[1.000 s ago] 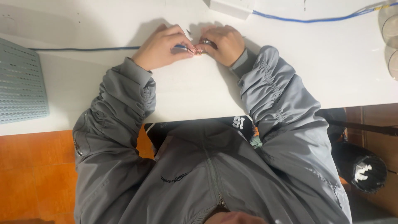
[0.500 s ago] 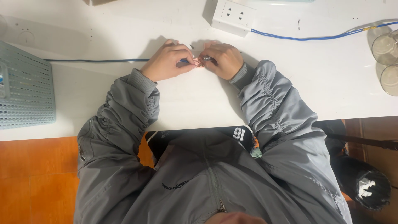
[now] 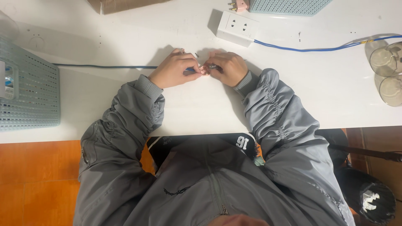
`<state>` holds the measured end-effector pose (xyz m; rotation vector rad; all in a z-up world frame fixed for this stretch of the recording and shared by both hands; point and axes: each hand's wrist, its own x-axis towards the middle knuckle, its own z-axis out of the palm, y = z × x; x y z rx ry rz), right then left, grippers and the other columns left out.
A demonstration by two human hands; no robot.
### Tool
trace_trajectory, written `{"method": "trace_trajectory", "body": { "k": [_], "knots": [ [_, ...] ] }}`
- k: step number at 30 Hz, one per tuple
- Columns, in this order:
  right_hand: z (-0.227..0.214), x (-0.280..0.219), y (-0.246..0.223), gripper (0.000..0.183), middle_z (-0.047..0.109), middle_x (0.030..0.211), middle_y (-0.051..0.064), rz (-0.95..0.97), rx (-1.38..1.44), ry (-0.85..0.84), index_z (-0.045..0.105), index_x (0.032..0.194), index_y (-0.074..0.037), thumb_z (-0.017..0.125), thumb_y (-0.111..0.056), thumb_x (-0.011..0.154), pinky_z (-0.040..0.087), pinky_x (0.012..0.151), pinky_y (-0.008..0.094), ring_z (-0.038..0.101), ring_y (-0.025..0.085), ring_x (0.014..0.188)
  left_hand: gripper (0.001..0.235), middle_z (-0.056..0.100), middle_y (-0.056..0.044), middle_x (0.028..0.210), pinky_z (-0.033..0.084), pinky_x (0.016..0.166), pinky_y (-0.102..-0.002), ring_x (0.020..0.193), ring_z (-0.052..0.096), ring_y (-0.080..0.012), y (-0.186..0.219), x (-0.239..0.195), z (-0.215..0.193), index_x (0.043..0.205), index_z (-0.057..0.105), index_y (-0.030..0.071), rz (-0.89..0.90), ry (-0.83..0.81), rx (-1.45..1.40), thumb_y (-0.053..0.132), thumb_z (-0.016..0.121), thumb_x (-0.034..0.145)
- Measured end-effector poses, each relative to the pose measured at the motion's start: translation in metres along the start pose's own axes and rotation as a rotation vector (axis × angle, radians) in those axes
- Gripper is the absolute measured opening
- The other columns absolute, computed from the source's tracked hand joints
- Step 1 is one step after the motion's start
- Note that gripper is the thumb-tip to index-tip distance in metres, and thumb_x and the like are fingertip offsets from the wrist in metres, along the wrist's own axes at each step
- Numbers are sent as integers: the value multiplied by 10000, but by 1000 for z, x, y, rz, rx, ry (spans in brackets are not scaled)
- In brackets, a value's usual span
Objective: The person works at a white table, handling a white electrical socket and a pink plug. They use a screwdriver to tighten screws on the pink plug, manipulating the plug and socket components throughout the task.
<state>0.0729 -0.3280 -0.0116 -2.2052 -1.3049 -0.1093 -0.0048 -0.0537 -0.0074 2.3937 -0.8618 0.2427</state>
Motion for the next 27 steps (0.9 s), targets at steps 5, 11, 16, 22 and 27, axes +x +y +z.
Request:
{"method": "trace_trajectory", "body": {
  "k": [5,11,16,22,27],
  "knots": [
    [8,-1,13,324,824,923,108,-27,-16,58,827,1118,-96,848,-419,1126,606,849,453,802,328,897,77,795,12,1105,474,1032,-449,1054,815,-243,2,0,-4,1069,812,198,16,-1,-8,264,841,1097],
    [5,1,3,200,836,948,122,-7,2,3,852,1151,-84,788,-273,1137,607,880,436,788,306,884,97,805,8,1129,471,1093,-482,1100,816,-257,-1,-1,3,1072,811,199,-1,3,-14,281,862,1082],
    [3,0,5,289,833,1020,147,-63,27,52,828,1231,-76,816,-321,1077,615,885,498,809,380,961,106,799,14,1115,465,1133,-503,1097,812,-256,-9,-1,9,1064,806,208,-9,9,0,299,859,1080],
    [12,0,17,249,820,1000,92,-49,-5,66,822,1139,-128,842,-371,1090,627,888,468,808,342,958,102,799,22,1125,476,1137,-514,1107,814,-254,-7,1,8,1063,805,215,-2,13,25,303,857,1067],
    [-4,5,-5,195,825,992,146,-33,74,31,815,1152,-89,811,-269,1078,628,894,534,805,405,980,122,795,32,1129,480,1160,-512,1113,810,-257,-10,1,9,1079,803,224,15,21,62,338,846,1079]
  ]
}}
